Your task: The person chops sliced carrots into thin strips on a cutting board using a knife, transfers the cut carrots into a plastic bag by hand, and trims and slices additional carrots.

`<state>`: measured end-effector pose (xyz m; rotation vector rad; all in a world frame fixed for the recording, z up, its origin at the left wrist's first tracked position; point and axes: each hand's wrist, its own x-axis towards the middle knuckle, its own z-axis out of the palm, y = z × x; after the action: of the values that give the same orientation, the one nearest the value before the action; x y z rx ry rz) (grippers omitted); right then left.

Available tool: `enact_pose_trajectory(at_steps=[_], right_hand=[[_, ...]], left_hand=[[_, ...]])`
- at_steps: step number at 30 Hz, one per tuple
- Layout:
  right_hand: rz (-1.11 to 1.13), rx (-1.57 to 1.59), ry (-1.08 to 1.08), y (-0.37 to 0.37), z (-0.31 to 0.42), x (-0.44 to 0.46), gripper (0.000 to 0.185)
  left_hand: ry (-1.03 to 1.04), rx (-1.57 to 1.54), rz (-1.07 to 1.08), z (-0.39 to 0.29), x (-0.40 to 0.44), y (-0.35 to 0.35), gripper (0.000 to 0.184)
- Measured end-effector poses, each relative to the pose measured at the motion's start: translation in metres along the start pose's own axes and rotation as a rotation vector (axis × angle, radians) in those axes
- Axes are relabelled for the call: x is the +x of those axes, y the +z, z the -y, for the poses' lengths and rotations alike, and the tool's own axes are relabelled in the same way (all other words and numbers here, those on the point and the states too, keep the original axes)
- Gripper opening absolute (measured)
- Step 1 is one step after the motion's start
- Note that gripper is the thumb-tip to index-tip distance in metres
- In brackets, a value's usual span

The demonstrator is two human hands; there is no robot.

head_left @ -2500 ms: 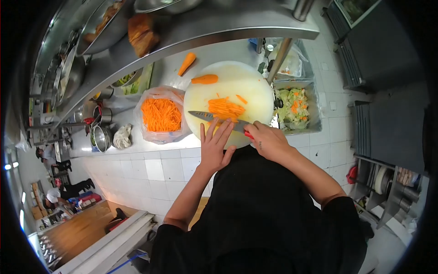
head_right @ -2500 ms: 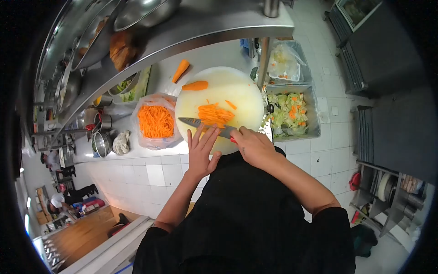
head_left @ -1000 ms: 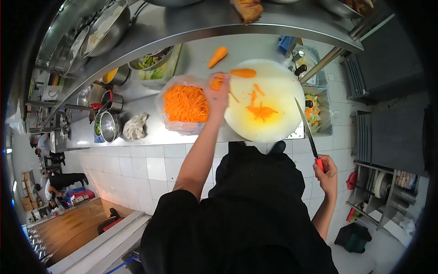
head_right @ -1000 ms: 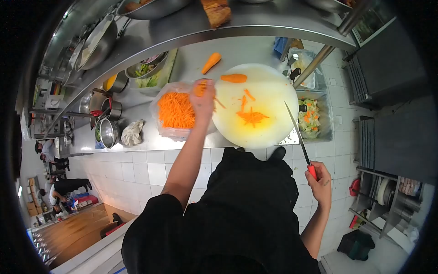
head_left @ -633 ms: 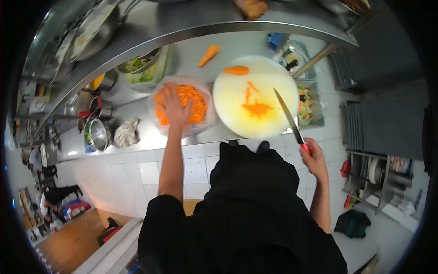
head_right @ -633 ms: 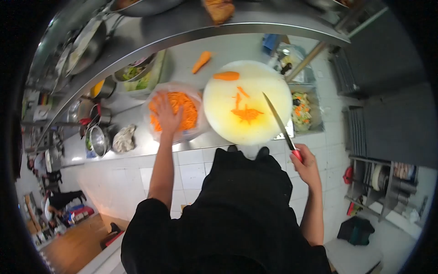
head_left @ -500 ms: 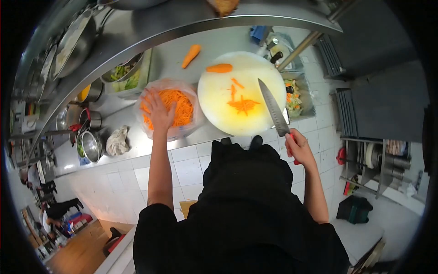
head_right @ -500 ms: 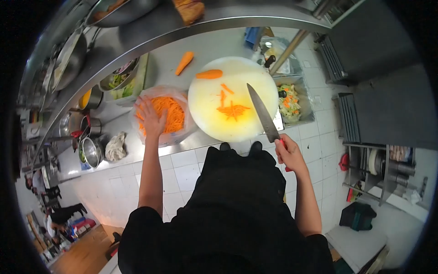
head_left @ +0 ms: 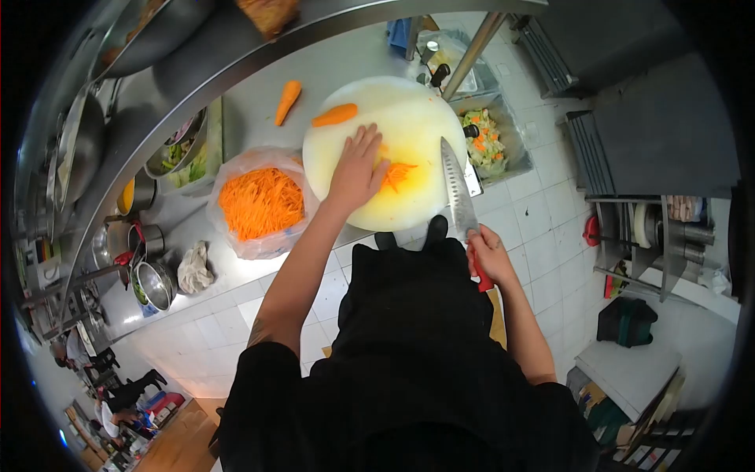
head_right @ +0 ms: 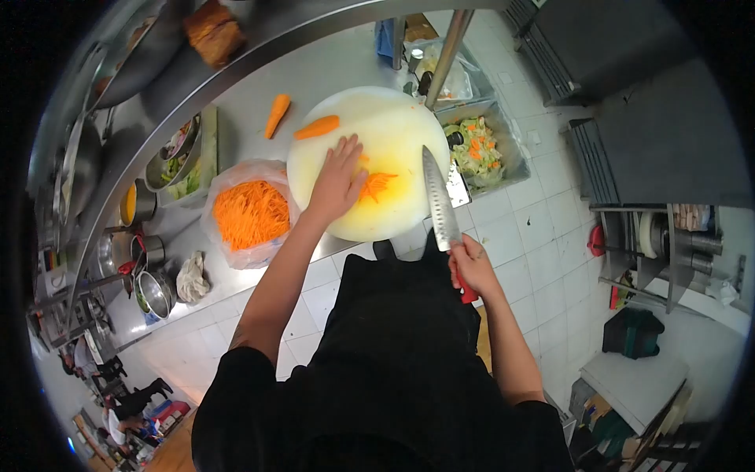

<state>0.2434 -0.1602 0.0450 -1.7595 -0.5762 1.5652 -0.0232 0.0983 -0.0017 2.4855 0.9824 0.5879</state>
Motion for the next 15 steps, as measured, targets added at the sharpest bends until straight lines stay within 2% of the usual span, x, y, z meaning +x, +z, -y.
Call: enact_pose_trajectory(at_steps=[2, 5, 7, 10, 13, 15], right_hand=[[0.002, -0.027, 0.021, 0.017, -0.004, 0.002, 0.028], [0.065, -0.057, 0.024, 0.048, 0.007, 0.002, 0.026], [0.085, -0.088, 0.005, 0.069, 0.008, 0.005, 0.026], [0.075, -0.118, -0.043, 0.098, 0.017, 0.008, 0.026], [0.071, -0.148, -0.100, 0.111, 0.018, 0.013, 0.025], [0.069, -0.170, -0.131, 0.119, 0.018, 0.013, 0.025]], left_hand=[[0.010, -0.083, 0.081, -0.012, -0.013, -0.002, 0.063], [-0.037, -0.235, 0.079, -0.020, -0.015, 0.001, 0.066], [-0.112, -0.076, -0.146, -0.028, 0.001, 0.013, 0.070], [-0.185, 0.019, -0.137, -0.051, 0.011, 0.034, 0.071], [-0.257, -0.018, -0.155, -0.062, 0.010, 0.052, 0.070], [-0.261, -0.023, -0.165, -0.061, 0.008, 0.056, 0.063]])
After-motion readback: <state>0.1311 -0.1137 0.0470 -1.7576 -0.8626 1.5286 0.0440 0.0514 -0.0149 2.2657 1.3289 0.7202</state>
